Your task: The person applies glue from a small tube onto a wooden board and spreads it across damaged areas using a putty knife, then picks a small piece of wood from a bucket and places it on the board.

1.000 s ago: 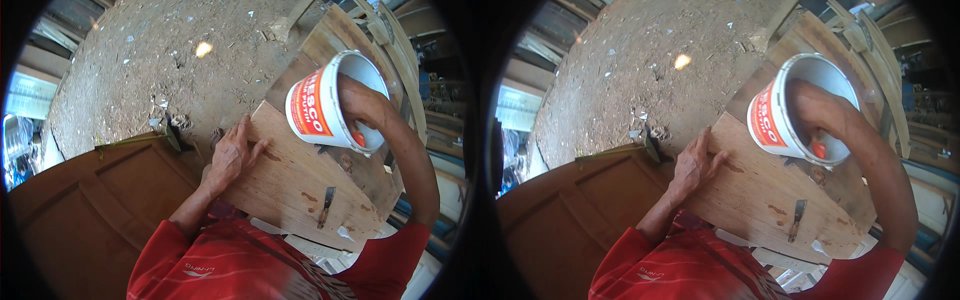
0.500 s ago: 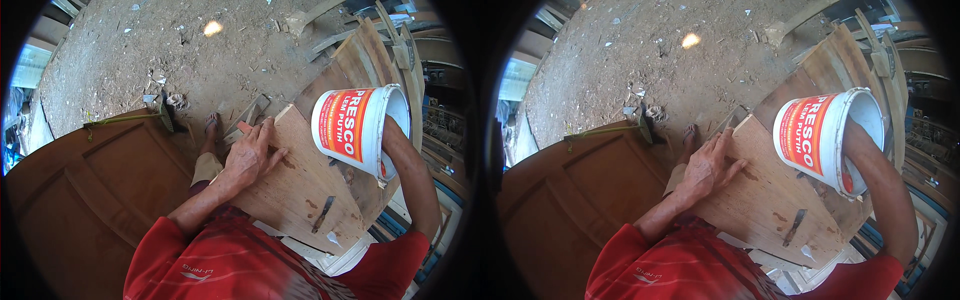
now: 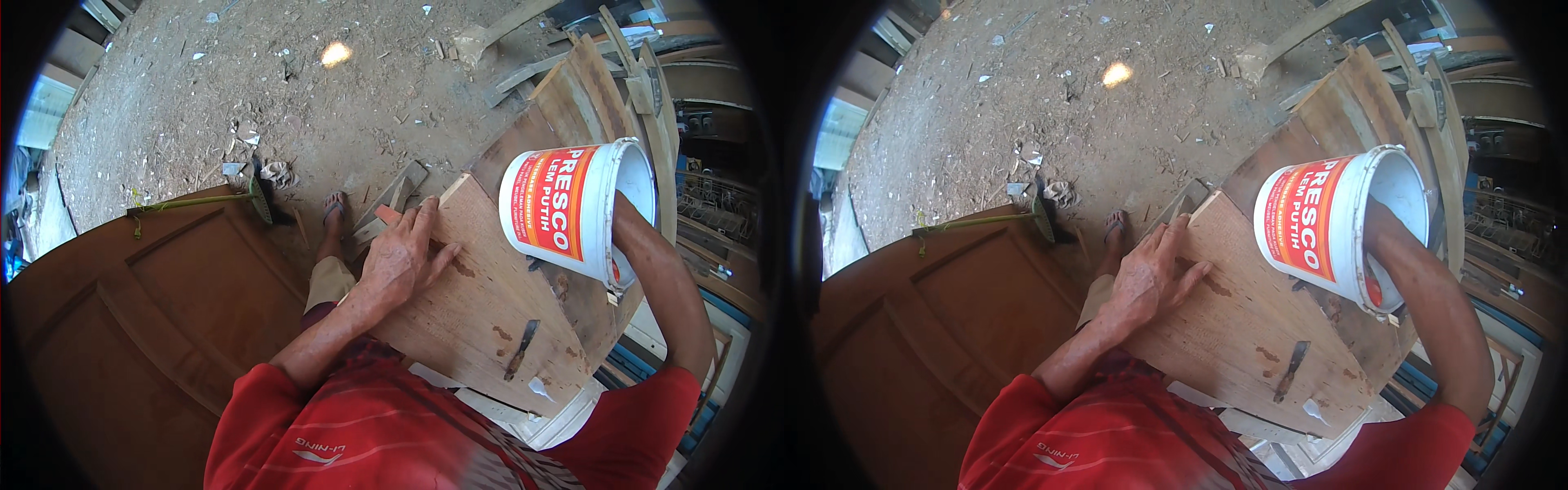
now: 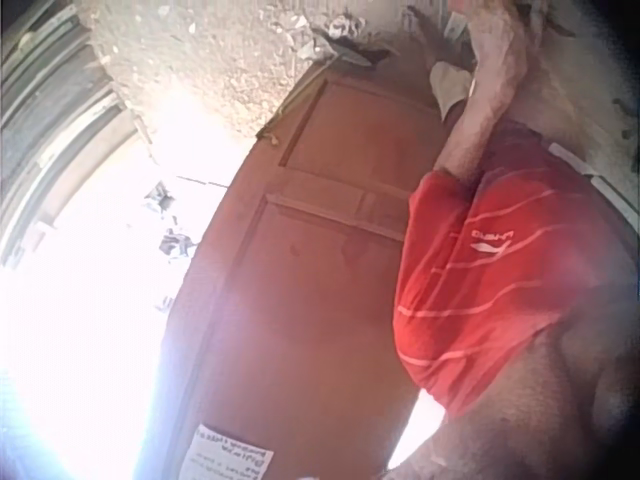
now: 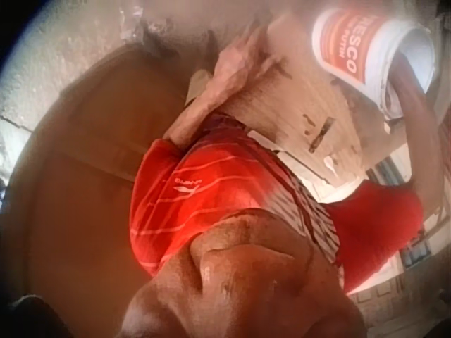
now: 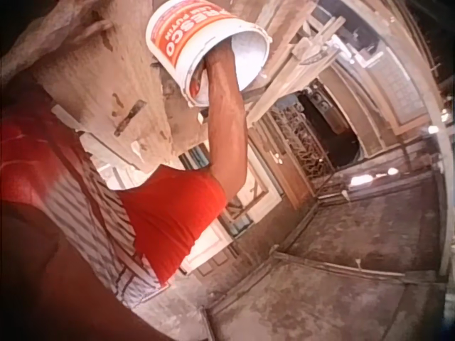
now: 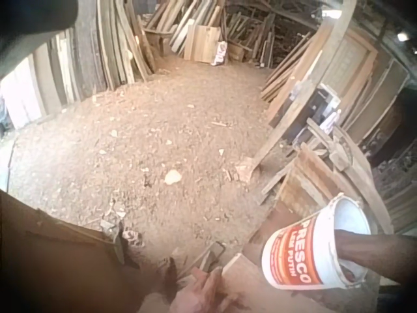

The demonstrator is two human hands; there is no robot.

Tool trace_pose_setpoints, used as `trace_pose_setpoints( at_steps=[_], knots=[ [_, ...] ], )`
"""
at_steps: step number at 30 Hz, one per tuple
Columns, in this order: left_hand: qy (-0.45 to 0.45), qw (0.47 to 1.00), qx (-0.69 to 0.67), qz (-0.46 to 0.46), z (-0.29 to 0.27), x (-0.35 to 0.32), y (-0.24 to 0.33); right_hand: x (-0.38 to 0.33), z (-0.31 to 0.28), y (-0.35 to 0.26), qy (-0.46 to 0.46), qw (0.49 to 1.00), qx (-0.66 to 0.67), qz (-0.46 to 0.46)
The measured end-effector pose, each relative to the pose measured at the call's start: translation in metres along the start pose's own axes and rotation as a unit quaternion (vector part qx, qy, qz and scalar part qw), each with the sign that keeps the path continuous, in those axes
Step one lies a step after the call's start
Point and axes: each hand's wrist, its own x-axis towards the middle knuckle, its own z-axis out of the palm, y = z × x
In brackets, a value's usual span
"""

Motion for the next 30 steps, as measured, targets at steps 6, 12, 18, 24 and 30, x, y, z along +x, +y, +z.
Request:
trace_pose_setpoints(
  at_steps=[6, 12, 18, 24, 30],
  knots=[
    [-0.002, 1.000, -0.015, 0.028, -0.004, 0.000, -0.004, 0.035, 0.004, -0.014, 0.003, 0.999, -0.017, -0.030],
    [0.033, 0.998, 0.044, 0.021, 0.003, 0.005, 0.005, 0.095, 0.011, 0.007, 0.051, 0.991, -0.013, -0.122],
    [0.025, 0.999, 0.020, 0.031, 0.010, 0.011, 0.000, 0.115, 0.010, 0.029, 0.193, 0.967, -0.061, -0.158],
    [-0.010, 0.999, 0.047, 0.021, 0.009, 0.010, 0.019, 0.029, -0.023, 0.050, 0.349, 0.917, 0.039, -0.187],
    [-0.006, 0.999, 0.044, 0.005, 0.006, 0.008, 0.017, -0.031, 0.034, 0.143, 0.434, 0.886, 0.159, -0.041]
  ],
)
